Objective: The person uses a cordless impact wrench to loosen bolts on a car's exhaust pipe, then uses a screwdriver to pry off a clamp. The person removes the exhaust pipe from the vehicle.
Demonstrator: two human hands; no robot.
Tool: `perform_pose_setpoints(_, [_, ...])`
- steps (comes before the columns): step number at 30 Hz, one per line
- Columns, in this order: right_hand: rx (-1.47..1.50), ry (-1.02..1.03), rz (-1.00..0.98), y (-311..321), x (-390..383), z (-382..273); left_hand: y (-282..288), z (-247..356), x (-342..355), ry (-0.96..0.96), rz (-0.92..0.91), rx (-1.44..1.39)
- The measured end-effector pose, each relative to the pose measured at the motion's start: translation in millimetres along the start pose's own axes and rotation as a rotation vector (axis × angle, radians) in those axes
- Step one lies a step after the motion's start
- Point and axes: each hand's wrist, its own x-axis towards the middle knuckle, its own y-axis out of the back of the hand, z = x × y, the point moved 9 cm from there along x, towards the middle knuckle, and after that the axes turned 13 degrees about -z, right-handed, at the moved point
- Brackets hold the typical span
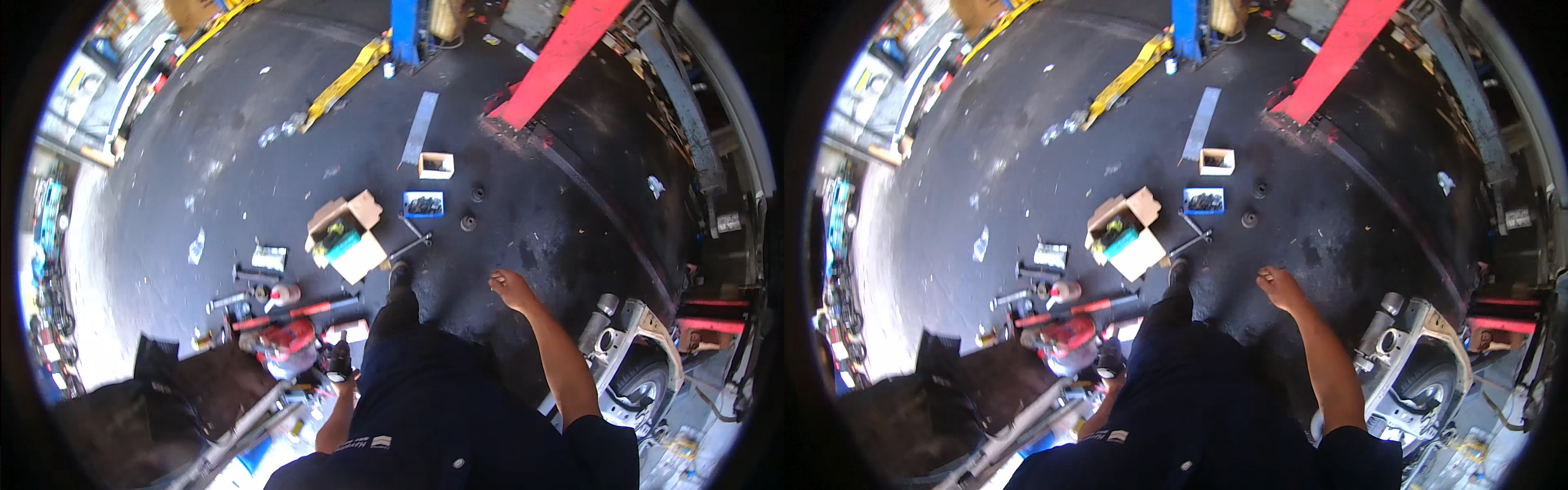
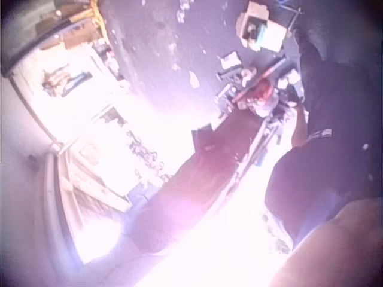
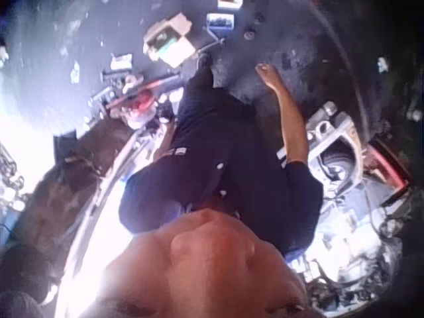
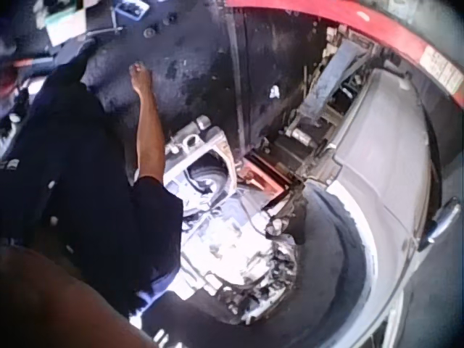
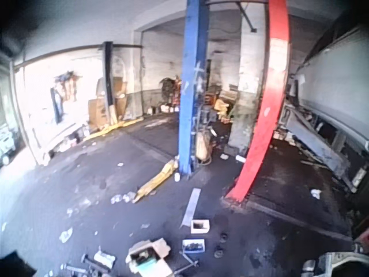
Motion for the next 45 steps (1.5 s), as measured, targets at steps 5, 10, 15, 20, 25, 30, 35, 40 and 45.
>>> perform_pose_setpoints(5, [-0.124, -0.029, 0.058, 34, 40, -6, -73, 99, 126, 0.088, -0.155, -0.122])
perform_pose_setpoints(10, [0.012, -0.433, 0.142, 65, 24, 157, -131, 276, 214, -0.048, -0.236, -0.021])
perform_pose_setpoints(15, [0.233, -0.77, -0.032, 64, 14, 268, -199, 399, 299, -0.145, -0.266, 0.161])
perform_pose_setpoints(20, [0.685, -0.999, -0.16, 111, 88, 271, -307, 500, 323, -0.159, -0.2, 0.274])
perform_pose_setpoints(25, [0.085, -0.697, -0.185, 340, 312, 210, -449, 696, 291, -0.38, -0.311, 0.589])
perform_pose_setpoints(30, [0.163, -0.16, 0.013, 575, 586, 12, -615, 887, 314, -0.341, -0.407, 0.344])
perform_pose_setpoints(35, [0.801, -0.06, 0.014, 677, 763, -194, -787, 1088, 335, -0.729, -0.562, 0.424])
perform_pose_setpoints(40, [1.417, 0.166, 0.083, 790, 878, -271, -977, 1232, 337, -1.011, -0.908, 0.482])
perform_pose_setpoints(45, [1.468, 0.113, 0.465, 925, 905, -229, -1100, 1332, 321, -0.988, -1.164, 0.55])
